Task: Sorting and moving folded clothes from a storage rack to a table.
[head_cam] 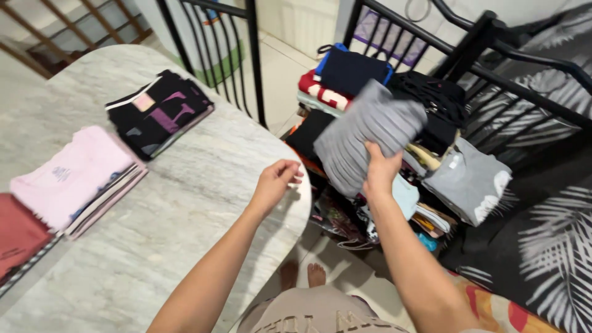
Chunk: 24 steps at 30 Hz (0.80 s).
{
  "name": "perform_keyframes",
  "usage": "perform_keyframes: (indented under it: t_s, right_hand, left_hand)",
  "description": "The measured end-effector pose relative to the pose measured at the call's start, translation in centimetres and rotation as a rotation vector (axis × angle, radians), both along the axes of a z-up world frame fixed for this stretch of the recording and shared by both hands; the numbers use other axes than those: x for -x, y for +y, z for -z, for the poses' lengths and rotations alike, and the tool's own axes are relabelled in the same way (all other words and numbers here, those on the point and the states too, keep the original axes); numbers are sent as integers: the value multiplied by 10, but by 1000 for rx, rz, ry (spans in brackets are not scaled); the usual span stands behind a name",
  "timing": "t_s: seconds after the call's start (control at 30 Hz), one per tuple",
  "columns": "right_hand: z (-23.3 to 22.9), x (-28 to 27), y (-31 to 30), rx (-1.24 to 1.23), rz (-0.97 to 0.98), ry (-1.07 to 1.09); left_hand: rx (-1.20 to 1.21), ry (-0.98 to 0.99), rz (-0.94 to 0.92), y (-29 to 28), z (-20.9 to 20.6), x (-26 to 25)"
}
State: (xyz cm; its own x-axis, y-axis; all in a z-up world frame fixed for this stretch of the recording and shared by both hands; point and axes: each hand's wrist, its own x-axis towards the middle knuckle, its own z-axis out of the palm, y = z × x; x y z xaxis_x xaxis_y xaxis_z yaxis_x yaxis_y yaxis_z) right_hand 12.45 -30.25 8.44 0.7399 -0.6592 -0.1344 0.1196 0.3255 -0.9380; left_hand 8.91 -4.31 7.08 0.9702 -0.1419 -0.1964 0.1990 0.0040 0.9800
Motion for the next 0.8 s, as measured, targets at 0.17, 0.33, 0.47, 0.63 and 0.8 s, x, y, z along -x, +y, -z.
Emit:
perform_keyframes:
  t_s: [0.17,0.33,0.47,0.63,0.8]
  right_hand:
    - [-49,5,68,454,-362,-165]
    - [-4,30,119,985,-727,-423]
    - [20,62,136,1529,-1179,-804]
    - [32,70,124,1537,-1304,-734]
    - [65,50,119,929,-945,-50]
  left_hand:
    - [219,144,-195,47,-17,-5]
    - [716,310,-449,117,-33,53]
    - [857,321,-501,157,45,105]
    - [380,217,-598,144,71,122]
    - [-942,-390,-662,88,-33,103]
